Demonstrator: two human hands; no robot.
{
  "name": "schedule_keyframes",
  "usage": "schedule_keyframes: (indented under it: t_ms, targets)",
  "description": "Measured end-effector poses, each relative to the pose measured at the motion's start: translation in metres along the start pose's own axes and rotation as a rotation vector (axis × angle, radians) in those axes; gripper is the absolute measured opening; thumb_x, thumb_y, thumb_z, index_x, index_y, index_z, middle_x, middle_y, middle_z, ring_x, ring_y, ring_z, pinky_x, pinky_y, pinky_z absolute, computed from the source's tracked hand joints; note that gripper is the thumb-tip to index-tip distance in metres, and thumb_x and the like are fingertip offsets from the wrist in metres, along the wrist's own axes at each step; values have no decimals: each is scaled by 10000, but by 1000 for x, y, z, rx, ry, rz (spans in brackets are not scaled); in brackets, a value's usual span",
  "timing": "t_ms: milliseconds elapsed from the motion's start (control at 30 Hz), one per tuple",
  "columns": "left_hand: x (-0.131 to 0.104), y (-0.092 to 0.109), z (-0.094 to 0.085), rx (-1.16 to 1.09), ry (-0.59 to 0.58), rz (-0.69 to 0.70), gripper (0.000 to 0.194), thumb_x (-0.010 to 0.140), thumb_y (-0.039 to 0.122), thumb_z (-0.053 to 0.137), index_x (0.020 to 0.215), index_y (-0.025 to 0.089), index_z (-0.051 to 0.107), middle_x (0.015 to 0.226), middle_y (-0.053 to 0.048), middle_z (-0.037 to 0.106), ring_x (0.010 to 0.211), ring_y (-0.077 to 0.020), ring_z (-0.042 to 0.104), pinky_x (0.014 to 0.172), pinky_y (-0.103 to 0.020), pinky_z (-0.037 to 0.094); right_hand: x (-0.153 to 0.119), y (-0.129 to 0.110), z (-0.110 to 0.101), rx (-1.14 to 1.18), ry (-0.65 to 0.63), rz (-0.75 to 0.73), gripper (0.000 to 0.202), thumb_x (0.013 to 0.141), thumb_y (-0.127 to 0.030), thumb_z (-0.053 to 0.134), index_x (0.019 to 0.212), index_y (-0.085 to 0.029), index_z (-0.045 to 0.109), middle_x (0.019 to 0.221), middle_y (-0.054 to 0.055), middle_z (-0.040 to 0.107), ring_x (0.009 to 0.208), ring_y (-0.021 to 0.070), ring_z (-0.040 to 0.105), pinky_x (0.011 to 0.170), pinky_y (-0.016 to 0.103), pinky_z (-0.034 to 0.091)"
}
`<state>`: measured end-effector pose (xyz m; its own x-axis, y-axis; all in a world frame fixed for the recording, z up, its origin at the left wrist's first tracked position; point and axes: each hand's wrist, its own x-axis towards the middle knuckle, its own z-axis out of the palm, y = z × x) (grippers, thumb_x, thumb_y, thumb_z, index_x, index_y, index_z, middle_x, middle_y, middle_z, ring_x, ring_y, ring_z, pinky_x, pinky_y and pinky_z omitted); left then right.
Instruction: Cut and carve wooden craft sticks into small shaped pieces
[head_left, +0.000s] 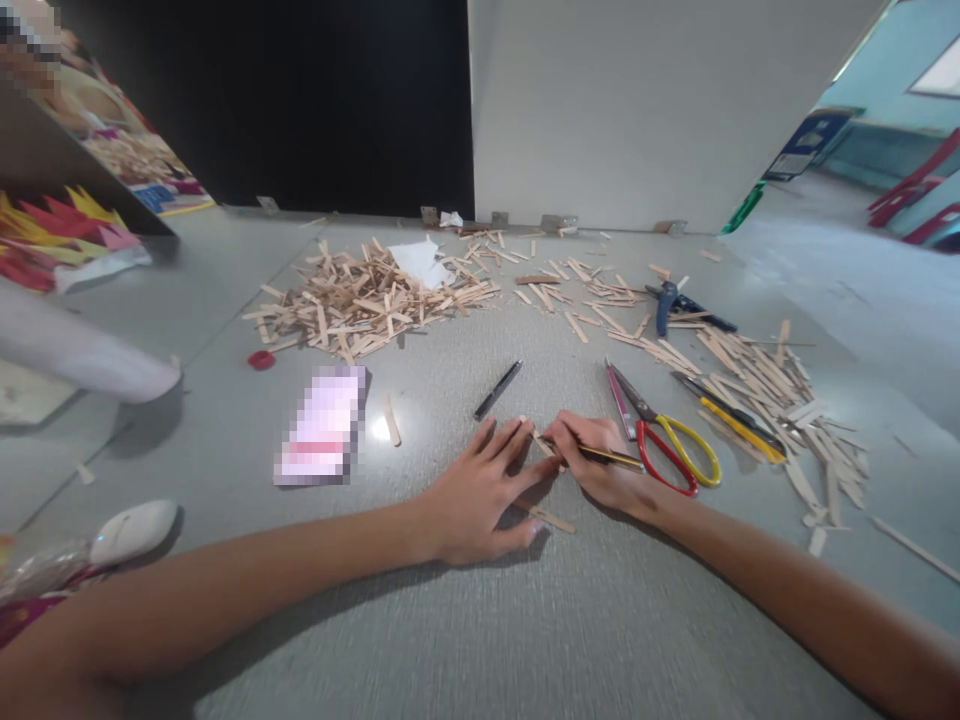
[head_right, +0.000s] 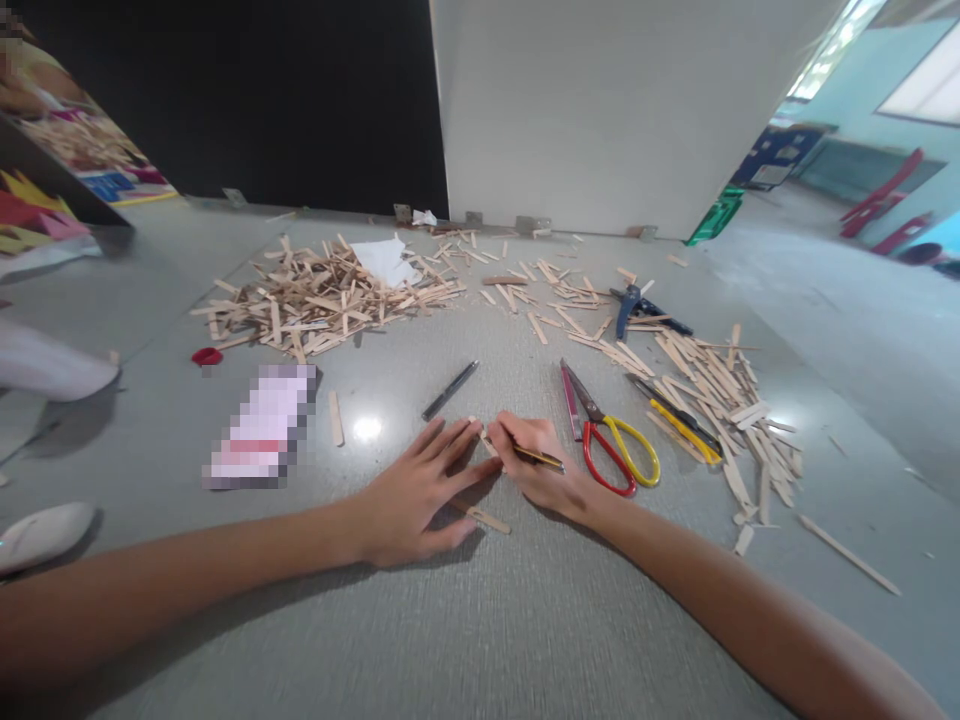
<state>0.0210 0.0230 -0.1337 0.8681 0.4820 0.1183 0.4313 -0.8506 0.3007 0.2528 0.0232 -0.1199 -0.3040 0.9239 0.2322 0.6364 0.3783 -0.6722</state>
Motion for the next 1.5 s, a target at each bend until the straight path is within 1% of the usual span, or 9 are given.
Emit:
schedule_keyframes:
  t_ms: [167, 367, 467, 800, 900, 1067, 1167, 1333, 1500]
  targets:
    - [-1, -1, 1, 1, 13, 3, 800, 1021, 581, 614, 1699, 240, 361, 1753, -194, 344, 1631, -450, 263, 1296, -658, 227, 1, -1, 0, -1, -9, -1, 497, 1127, -528, 326, 720, -267, 443, 610, -4, 598, 544, 162, 557, 571, 288, 415]
    - [0, 0, -1, 20, -15, 1, 806, 1028, 579, 606, 1704, 222, 348, 1748, -236, 329, 1626, -478, 266, 1280, -689, 234, 0, -1, -1, -1, -8, 0, 512, 1129, -558, 307, 723, -269, 426, 606, -14, 568, 543, 158, 540, 567, 286, 400]
    - [0, 0, 0, 19, -7, 2, 814, 1027, 579, 608, 1712, 239, 329, 1759, -216, 317, 1634, -469, 250, 1284, -682, 228, 0, 0, -1, 1, -11, -4, 507, 1131, -552, 323, 721, -269, 414, 604, -19, 561, 537, 153, 528, 559, 283, 387]
    - [-1, -1, 3, 11, -3, 4, 799, 1029, 570, 601, 1705, 233, 342, 1762, -206, 317, 1641, -464, 233, 1290, -685, 213, 1, 0, 1, 18, -11, -12, 497, 1121, -558, 340, 715, -273, 372, 587, -47, 461, 525, 145, 482, 542, 278, 360]
    - [0, 0, 1, 17, -20, -3, 784, 1036, 550, 596, 1702, 221, 344, 1756, -216, 325, 1642, -461, 234, 1293, -685, 217, 1, -1, 1, 26, -8, -15, 489, 1120, -541, 343, 713, -273, 381, 595, -43, 467, 533, 148, 487, 554, 283, 364]
    - [3, 0, -1, 14, -57, 1, 808, 1019, 547, 611, 1692, 199, 331, 1777, -226, 265, 1659, -433, 207, 1299, -692, 201, 2, -3, 1, 49, -4, -34, 472, 1117, -516, 342, 710, -277, 362, 594, -42, 467, 529, 153, 477, 554, 289, 365]
    - [4, 0, -2, -1, -67, 19, 801, 1031, 562, 586, 1689, 187, 326, 1771, -242, 268, 1659, -426, 216, 1294, -706, 196, 2, -5, 1, 62, 0, -44, 469, 1122, -504, 338, 714, -275, 369, 607, -37, 496, 542, 155, 498, 561, 289, 379]
    - [5, 1, -4, -4, -65, 44, 731, 1045, 592, 572, 1671, 256, 402, 1768, -242, 272, 1638, -471, 251, 1260, -745, 224, 1, -6, 1, 61, 7, -57, 511, 1133, -555, 295, 710, -275, 356, 599, -42, 476, 527, 148, 461, 548, 290, 373]
    - [4, -1, -1, -1, -28, 46, 710, 1052, 615, 545, 1670, 289, 416, 1775, -188, 295, 1627, -466, 276, 1267, -720, 228, 2, -11, -4, 52, -16, -71, 570, 1127, -637, 259, 697, -273, 348, 590, -51, 427, 514, 140, 402, 510, 286, 337]
